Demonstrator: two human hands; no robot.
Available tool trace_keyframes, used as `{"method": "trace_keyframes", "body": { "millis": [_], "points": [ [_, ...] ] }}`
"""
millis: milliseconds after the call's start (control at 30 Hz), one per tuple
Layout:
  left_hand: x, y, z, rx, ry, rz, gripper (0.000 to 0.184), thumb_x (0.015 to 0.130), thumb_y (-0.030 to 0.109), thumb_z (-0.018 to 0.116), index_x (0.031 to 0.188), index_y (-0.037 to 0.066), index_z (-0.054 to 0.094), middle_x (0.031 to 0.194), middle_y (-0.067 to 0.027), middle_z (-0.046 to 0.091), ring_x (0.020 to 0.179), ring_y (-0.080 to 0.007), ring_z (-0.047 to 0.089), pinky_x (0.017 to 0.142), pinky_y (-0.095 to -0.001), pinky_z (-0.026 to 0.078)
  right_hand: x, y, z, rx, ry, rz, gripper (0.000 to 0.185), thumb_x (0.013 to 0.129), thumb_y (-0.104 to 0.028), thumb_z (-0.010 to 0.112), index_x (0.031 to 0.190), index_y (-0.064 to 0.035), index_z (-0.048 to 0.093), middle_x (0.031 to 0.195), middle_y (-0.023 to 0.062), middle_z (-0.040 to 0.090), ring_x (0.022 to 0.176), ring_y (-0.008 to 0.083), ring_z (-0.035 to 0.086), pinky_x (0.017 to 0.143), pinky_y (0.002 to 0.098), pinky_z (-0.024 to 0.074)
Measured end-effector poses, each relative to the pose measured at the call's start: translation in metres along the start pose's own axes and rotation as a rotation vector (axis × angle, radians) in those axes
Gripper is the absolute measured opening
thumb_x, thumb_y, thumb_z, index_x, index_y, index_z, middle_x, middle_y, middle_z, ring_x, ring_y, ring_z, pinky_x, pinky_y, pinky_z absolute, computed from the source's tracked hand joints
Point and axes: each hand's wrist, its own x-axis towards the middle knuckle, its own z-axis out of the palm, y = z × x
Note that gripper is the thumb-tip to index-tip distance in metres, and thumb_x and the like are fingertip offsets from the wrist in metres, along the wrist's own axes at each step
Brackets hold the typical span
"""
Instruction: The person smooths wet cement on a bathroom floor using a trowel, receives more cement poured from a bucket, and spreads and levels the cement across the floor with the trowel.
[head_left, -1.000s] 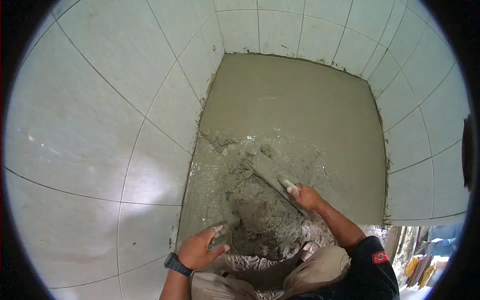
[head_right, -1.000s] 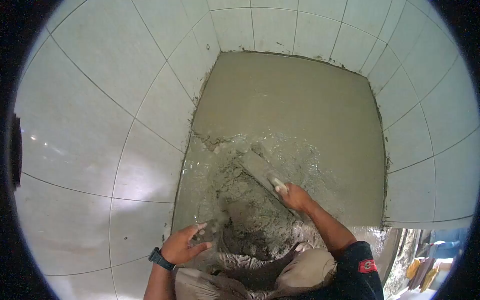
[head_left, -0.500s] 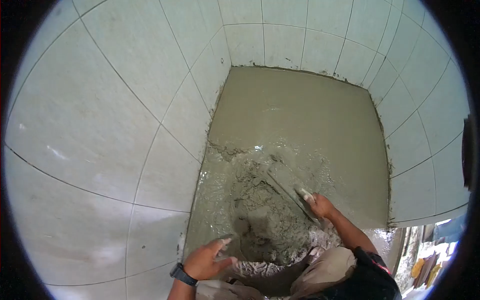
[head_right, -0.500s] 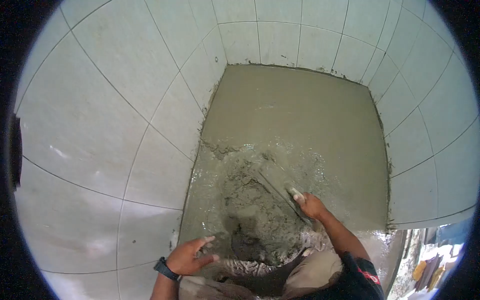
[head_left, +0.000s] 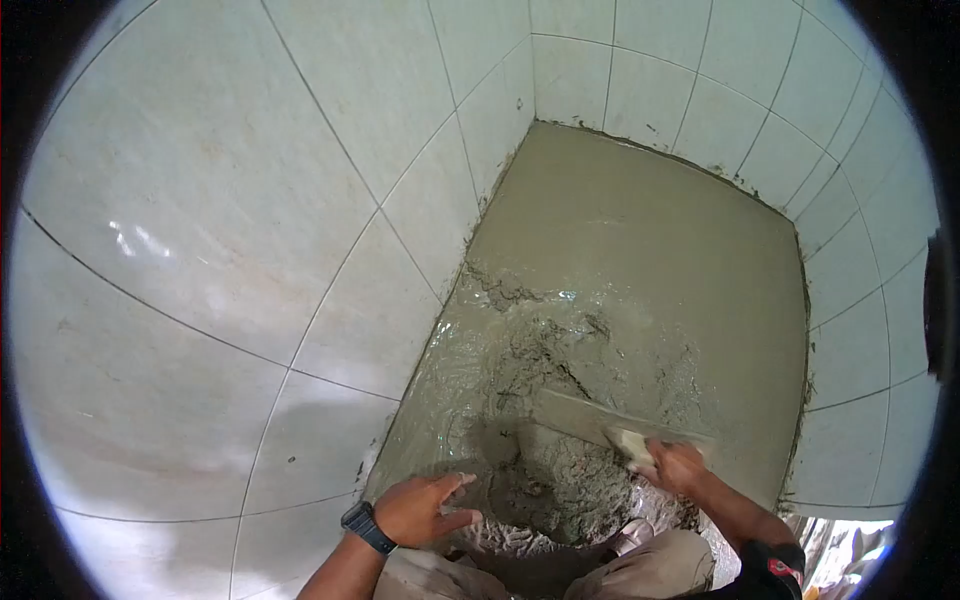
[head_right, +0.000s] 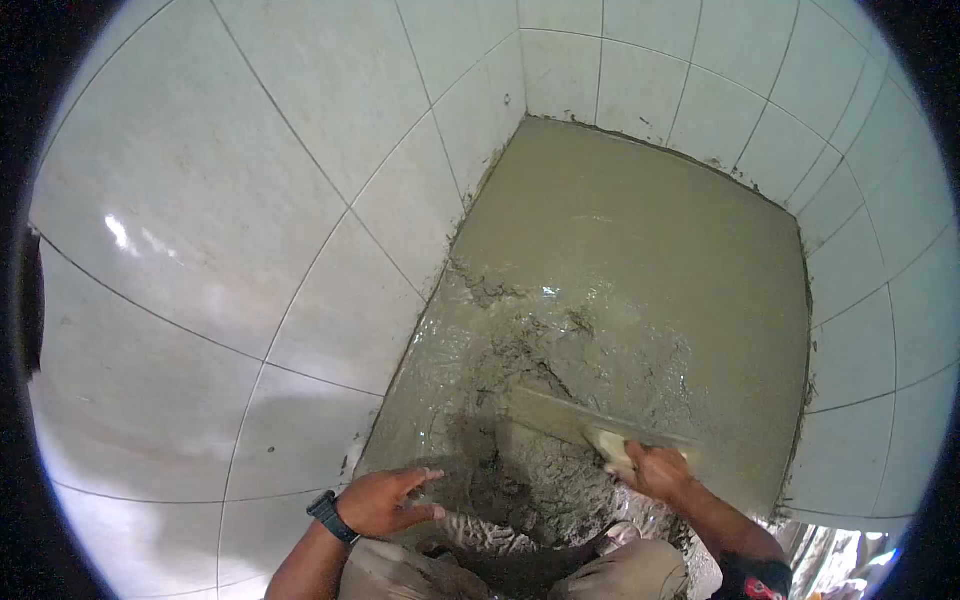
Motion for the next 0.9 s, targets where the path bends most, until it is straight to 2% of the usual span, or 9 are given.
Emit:
{"method": "trace_keyframes", "body": {
  "millis": [67, 300, 433, 533, 600, 667, 800, 867, 900],
  "points": [
    [0.002, 0.007, -0.002, -0.064, -0.003, 0.039, 0.068, 0.087, 0.054, 0.064, 0.134, 0.007, 0.051, 0.104, -0.0228, 0.068, 0.097, -0.0395, 0.066, 0.081, -0.0454, 0.052, 0.045, -0.012, 0.008, -0.08, -0.088, -0.036, 0.065, 0.09, -0.061, 0.053, 0.122, -0.0047, 0.05, 0.09, 0.0239, 0.068, 0.086, 0.0455, 0.065, 0.076, 0.0516, 0.0513],
    [0.002, 0.018, -0.002, 0.023, 0.082, 0.038, 0.067, 0.088, 0.053, 0.063, 0.134, 0.006, 0.051, 0.11, -0.0229, 0.066, 0.101, -0.0387, 0.065, 0.082, -0.0447, 0.051, 0.13, -0.079, -0.009, 0.104, 0.066, -0.137, 0.065, 0.093, -0.061, 0.047, 0.119, -0.0022, 0.057, 0.095, 0.0244, 0.068, 0.091, 0.0445, 0.065, 0.081, 0.0509, 0.0503],
    [-0.017, 0.016, 0.005, -0.006, 0.084, -0.026, 0.066, 0.088, 0.051, 0.064, 0.133, 0.005, 0.051, 0.114, -0.0238, 0.064, 0.099, -0.0387, 0.065, 0.082, -0.0444, 0.051, 0.126, -0.067, -0.02, 0.09, 0.01, -0.013, 0.069, 0.092, -0.064, 0.046, 0.125, -0.0036, 0.058, 0.108, 0.0232, 0.067, 0.103, 0.0387, 0.064, 0.089, 0.0483, 0.0487],
    [-0.03, 0.011, -0.002, -0.014, 0.107, -0.046, 0.067, 0.088, 0.051, 0.064, 0.133, 0.004, 0.051, 0.114, -0.0249, 0.064, 0.094, -0.0382, 0.066, 0.081, -0.0439, 0.051, 0.117, -0.025, -0.019, 0.142, -0.035, -0.059, 0.071, 0.091, -0.065, 0.048, 0.127, -0.0049, 0.058, 0.114, 0.0198, 0.066, 0.107, 0.0352, 0.063, 0.092, 0.0464, 0.0474],
    [-0.024, 0.011, -0.007, -0.093, 0.064, -0.035, 0.068, 0.088, 0.052, 0.064, 0.132, 0.003, 0.051, 0.114, -0.0255, 0.063, 0.091, -0.0379, 0.066, 0.08, -0.0438, 0.051, 0.128, -0.025, -0.023, 0.139, -0.022, -0.029, 0.071, 0.091, -0.065, 0.048, 0.127, -0.0045, 0.058, 0.113, 0.0196, 0.067, 0.105, 0.0356, 0.063, 0.091, 0.0457, 0.0478],
    [-0.011, 0.003, -0.004, -0.027, 0.01, -0.125, 0.064, 0.088, 0.05, 0.066, 0.135, 0.01, 0.052, 0.105, -0.0232, 0.066, 0.093, -0.0358, 0.066, 0.081, -0.041, 0.052, 0.14, -0.024, -0.032, 0.152, -0.004, 0.003, 0.07, 0.092, -0.064, 0.048, 0.126, -0.0031, 0.058, 0.107, 0.022, 0.067, 0.101, 0.037, 0.064, 0.09, 0.0446, 0.0486],
    [0.011, 0.018, 0.003, 0.02, -0.031, -0.052, 0.064, 0.088, 0.05, 0.067, 0.135, 0.009, 0.052, 0.109, -0.0233, 0.066, 0.094, -0.0363, 0.066, 0.082, -0.0406, 0.052, 0.153, -0.033, -0.024, 0.246, 0.055, -0.019, 0.068, 0.094, -0.061, 0.047, 0.122, -0.0006, 0.06, 0.106, 0.0267, 0.066, 0.1, 0.041, 0.064, 0.09, 0.0475, 0.0483],
    [0.01, 0.025, 0.008, -0.036, 0.154, 0.148, 0.066, 0.087, 0.05, 0.066, 0.129, 0.002, 0.053, 0.104, -0.0237, 0.067, 0.091, -0.0386, 0.066, 0.077, -0.0415, 0.053, 0.155, -0.024, -0.006, 0.272, 0.115, -0.026, 0.068, 0.094, -0.061, 0.046, 0.122, -0.0001, 0.06, 0.107, 0.0273, 0.066, 0.101, 0.0418, 0.063, 0.09, 0.0478, 0.0482],
    [0.005, 0.028, 0.003, -0.028, 0.14, 0.15, 0.066, 0.087, 0.05, 0.066, 0.129, 0.002, 0.053, 0.104, -0.0237, 0.067, 0.091, -0.0386, 0.066, 0.077, -0.0415, 0.053, 0.151, -0.018, 0.004, 0.279, 0.144, -0.013, 0.068, 0.094, -0.061, 0.046, 0.122, 0.0004, 0.059, 0.108, 0.0279, 0.065, 0.103, 0.0426, 0.063, 0.09, 0.048, 0.0481]
  ]
}}
